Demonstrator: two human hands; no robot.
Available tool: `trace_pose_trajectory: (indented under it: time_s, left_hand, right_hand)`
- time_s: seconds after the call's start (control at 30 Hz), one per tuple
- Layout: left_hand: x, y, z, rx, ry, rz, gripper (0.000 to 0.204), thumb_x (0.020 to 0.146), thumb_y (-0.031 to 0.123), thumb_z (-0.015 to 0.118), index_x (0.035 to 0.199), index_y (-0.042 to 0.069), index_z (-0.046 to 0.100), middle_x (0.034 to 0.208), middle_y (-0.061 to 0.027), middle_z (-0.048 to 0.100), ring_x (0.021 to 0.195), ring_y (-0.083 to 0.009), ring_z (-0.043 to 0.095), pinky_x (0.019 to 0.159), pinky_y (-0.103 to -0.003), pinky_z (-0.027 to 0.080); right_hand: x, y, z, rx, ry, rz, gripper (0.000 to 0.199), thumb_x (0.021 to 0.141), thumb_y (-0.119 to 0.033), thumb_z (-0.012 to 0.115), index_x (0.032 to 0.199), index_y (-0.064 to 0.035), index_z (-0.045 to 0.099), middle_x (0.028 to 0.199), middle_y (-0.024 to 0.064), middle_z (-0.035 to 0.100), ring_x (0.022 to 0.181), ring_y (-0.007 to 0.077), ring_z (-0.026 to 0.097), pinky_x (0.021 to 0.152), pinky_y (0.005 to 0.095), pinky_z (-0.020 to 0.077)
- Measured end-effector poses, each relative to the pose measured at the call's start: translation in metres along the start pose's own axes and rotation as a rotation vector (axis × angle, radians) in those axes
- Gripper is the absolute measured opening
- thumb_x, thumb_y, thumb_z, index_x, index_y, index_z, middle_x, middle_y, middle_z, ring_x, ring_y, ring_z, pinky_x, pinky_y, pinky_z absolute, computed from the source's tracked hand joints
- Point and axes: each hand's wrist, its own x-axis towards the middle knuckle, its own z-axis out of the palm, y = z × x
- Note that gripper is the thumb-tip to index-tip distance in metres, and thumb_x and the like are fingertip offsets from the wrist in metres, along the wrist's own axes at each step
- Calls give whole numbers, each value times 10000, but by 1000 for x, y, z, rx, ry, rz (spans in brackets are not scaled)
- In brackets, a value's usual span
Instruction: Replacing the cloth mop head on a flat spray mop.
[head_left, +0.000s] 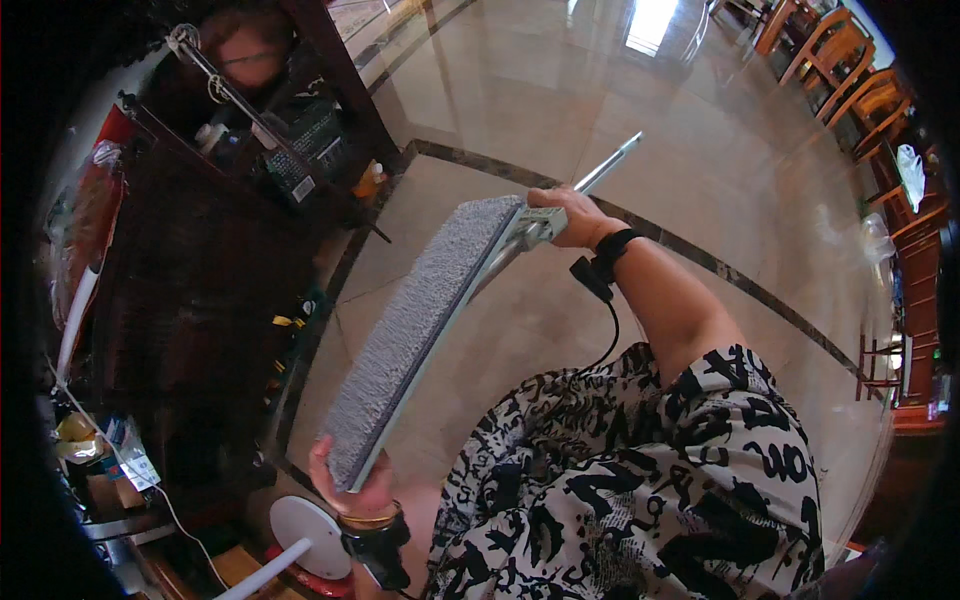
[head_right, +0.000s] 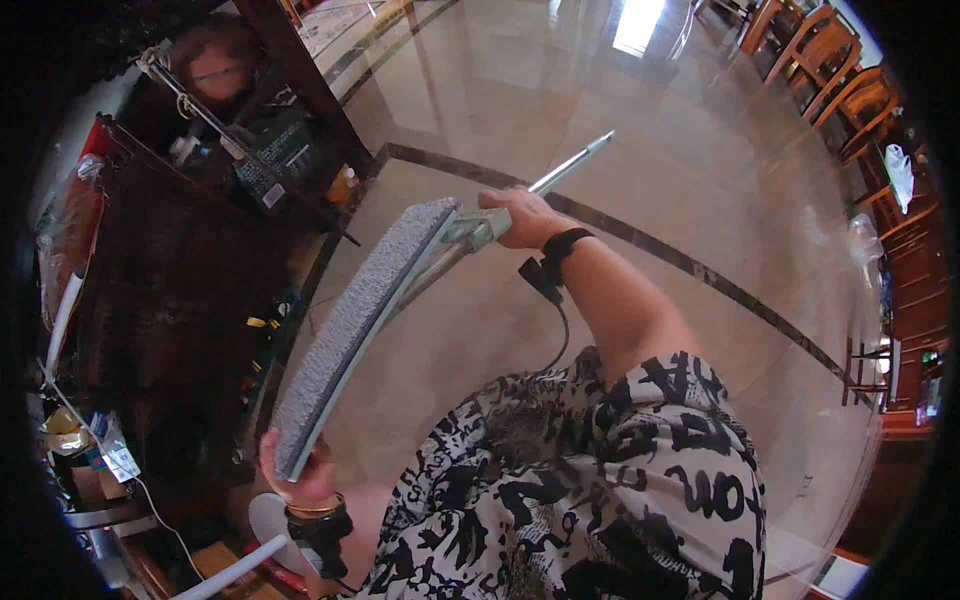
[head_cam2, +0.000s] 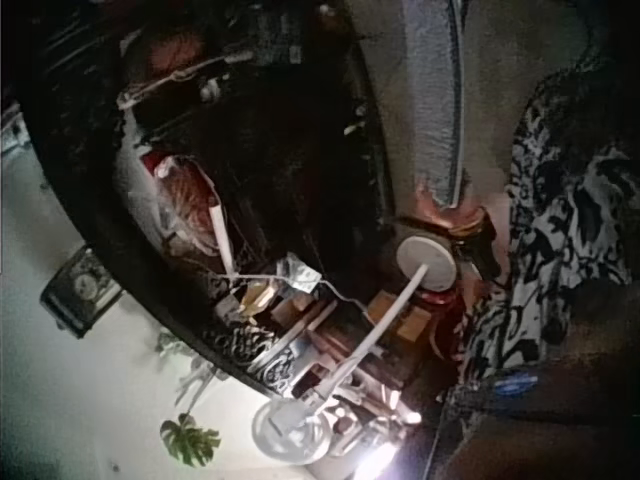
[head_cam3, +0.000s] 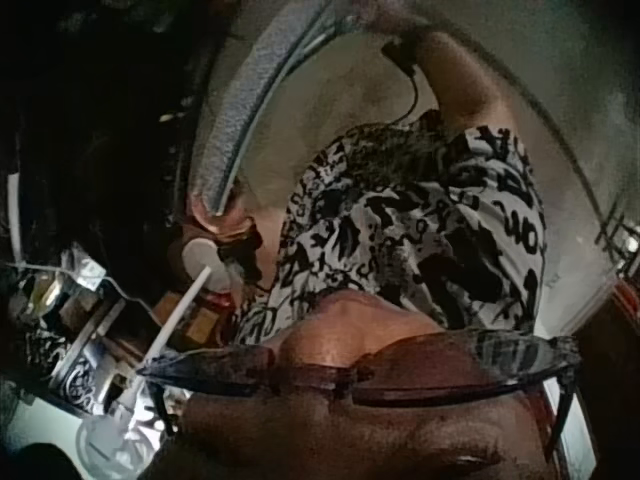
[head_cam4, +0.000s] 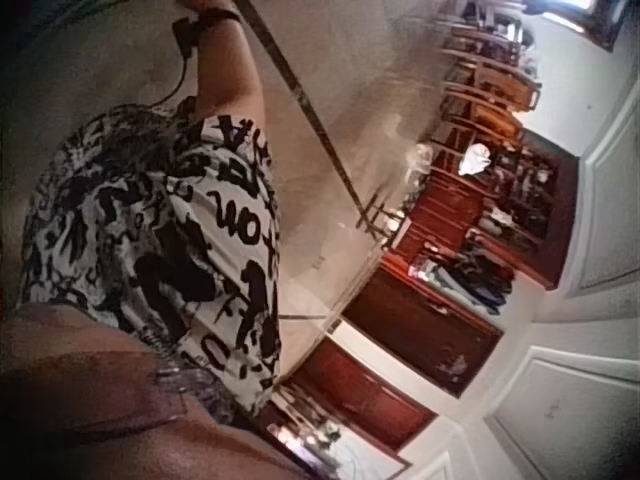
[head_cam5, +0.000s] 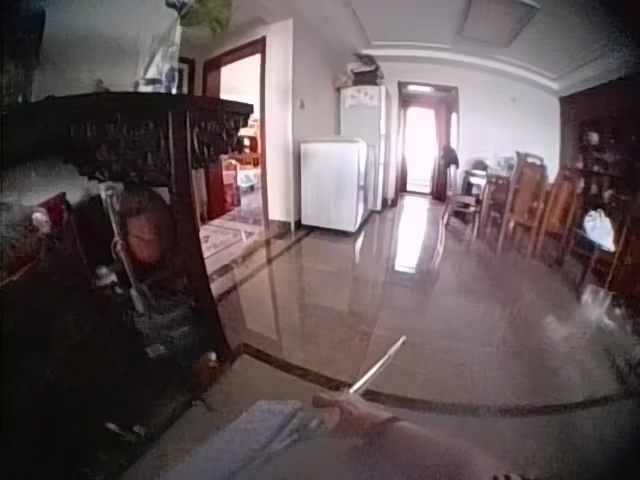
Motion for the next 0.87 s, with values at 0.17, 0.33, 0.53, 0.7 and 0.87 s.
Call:
trace_pose_trajectory:
  time_s: [0.17, 0.33, 0.53, 0.7, 0.87]
  left_hand:
    - [2, -24, -6, -164, 336, -108, 190, 761, 224, 663, 867, 77, 605, 799, -31, 672, 714, -154, 650, 567, -277, 541]
    - [19, -32, -20, -111, 474, -7, 240, 761, 248, 655, 917, 83, 580, 856, -47, 647, 698, -163, 627, 569, -277, 510]
    - [58, -36, -19, -235, 508, -118, 371, 795, 279, 614, 1057, 31, 525, 1002, -134, 616, 749, -214, 604, 692, -326, 509]
    - [77, -43, -49, -580, 149, -371, 389, 832, 291, 557, 1099, 9, 545, 1036, -188, 631, 801, -270, 623, 718, -339, 538]
    - [51, -48, 53, -528, 239, -355, 444, 877, 303, 500, 1162, -32, 556, 1082, -233, 620, 984, -339, 621, 840, -405, 554]
  right_hand:
    - [23, 6, -30, -210, -29, -152, 225, 615, -127, 664, 811, -113, 552, 800, 92, 629, 833, 324, 590, 808, 401, 433]
    - [43, -3, -45, -238, 19, -215, 267, 636, -298, 676, 718, -123, 493, 648, 85, 544, 704, 321, 569, 684, 396, 400]
    - [50, -1, -57, -327, -96, -65, 283, 606, -285, 690, 678, -110, 480, 633, 79, 541, 665, 310, 554, 683, 381, 407]
    - [41, -27, -112, -503, -386, 54, 147, 598, -168, 652, 701, -121, 558, 663, 51, 595, 687, 288, 598, 700, 380, 439]
    - [28, -86, -220, -625, -747, 202, 151, 681, -161, 612, 817, -140, 673, 723, 36, 654, 738, 243, 657, 660, 381, 476]
